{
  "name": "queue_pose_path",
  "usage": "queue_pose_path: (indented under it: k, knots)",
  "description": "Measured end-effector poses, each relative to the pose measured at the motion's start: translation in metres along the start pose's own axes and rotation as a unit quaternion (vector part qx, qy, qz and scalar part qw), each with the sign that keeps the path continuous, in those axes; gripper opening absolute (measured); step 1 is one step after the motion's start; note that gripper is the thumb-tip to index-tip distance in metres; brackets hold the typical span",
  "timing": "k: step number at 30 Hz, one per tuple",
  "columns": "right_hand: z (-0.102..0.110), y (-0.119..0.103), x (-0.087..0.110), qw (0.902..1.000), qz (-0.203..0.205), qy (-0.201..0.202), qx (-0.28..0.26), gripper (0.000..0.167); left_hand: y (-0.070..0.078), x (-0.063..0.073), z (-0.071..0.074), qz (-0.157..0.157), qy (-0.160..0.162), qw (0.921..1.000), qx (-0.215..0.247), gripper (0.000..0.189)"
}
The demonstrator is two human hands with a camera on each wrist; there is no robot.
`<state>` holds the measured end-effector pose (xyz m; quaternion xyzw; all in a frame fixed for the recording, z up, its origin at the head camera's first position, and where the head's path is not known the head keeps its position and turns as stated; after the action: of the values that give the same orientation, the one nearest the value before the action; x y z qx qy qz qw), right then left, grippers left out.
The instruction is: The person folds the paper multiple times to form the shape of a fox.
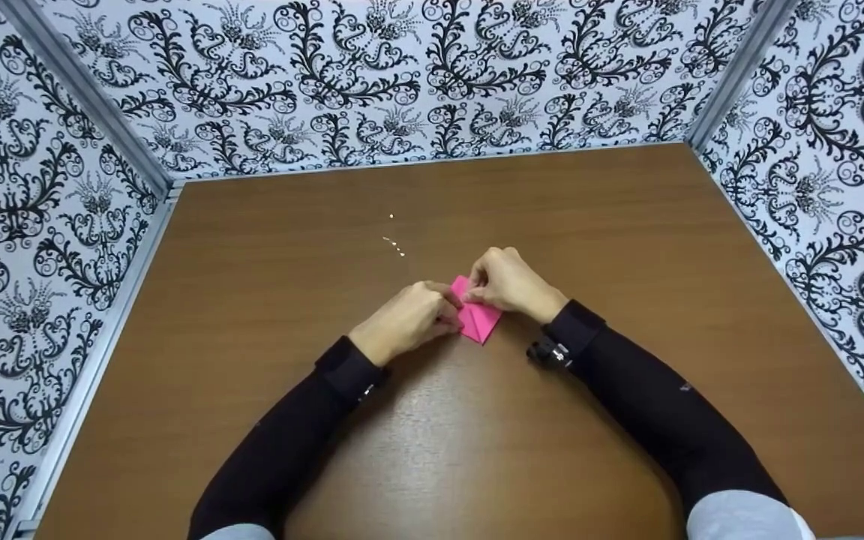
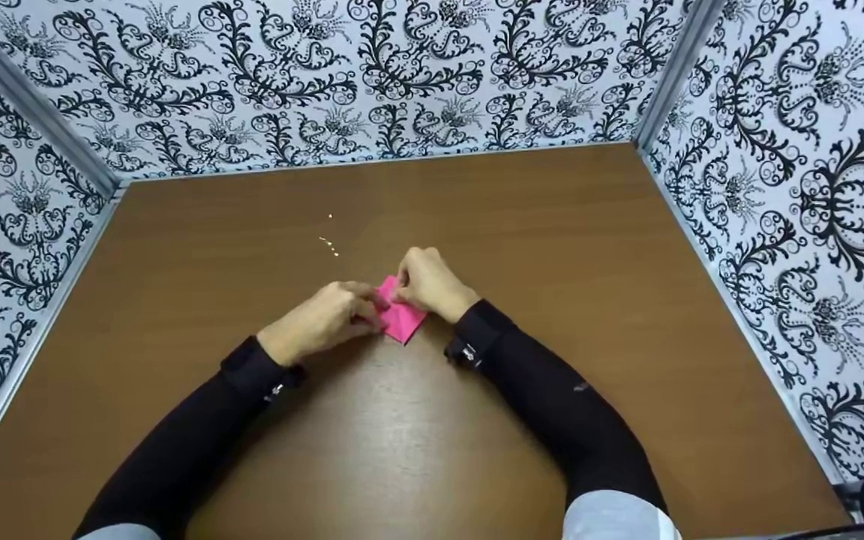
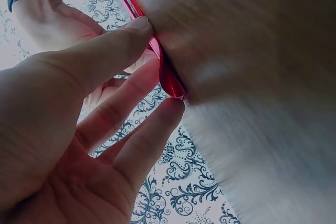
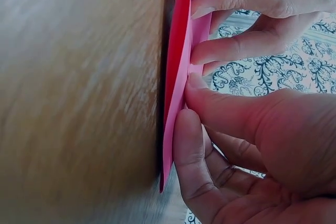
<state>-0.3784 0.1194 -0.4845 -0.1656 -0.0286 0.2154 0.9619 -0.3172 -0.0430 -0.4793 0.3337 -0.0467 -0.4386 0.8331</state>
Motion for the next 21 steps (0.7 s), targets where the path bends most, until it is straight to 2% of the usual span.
queue_pose_path:
  k: [6,10,17,21]
  knots:
    - [0.001,0.000,-0.001,0.9999,-0.005,-0.010,0.007,0.012,-0.005,0.001,0.002,-0.008,-0.004,0.9998,0.015,0.009]
    - [0.001,0.000,-0.002,0.9998,-0.012,-0.018,0.002,0.010,-0.008,-0.001,0.010,-0.008,0.000,0.9997,0.021,0.012]
    - [0.002,-0.001,-0.002,0.9997,-0.006,-0.022,-0.006,0.012,-0.020,-0.010,0.021,0.025,0.036,0.9990,-0.003,0.015]
    - [0.001,0.000,-0.002,0.9998,0.003,-0.018,-0.008,0.012,-0.025,-0.017,0.024,0.024,0.038,0.9988,-0.019,0.018]
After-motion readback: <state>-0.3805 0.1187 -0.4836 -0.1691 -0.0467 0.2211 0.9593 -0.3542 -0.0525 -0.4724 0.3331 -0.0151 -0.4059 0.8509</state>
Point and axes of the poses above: each hand's wrist, its own x-axis away from the middle knuckle, its own z-axis out of the back of the hand, y = z × x, the point moved 6 cm from there along -x, towards the middle knuckle, and after that the axes turned 13 degrees about x, right-handed, at the moved point
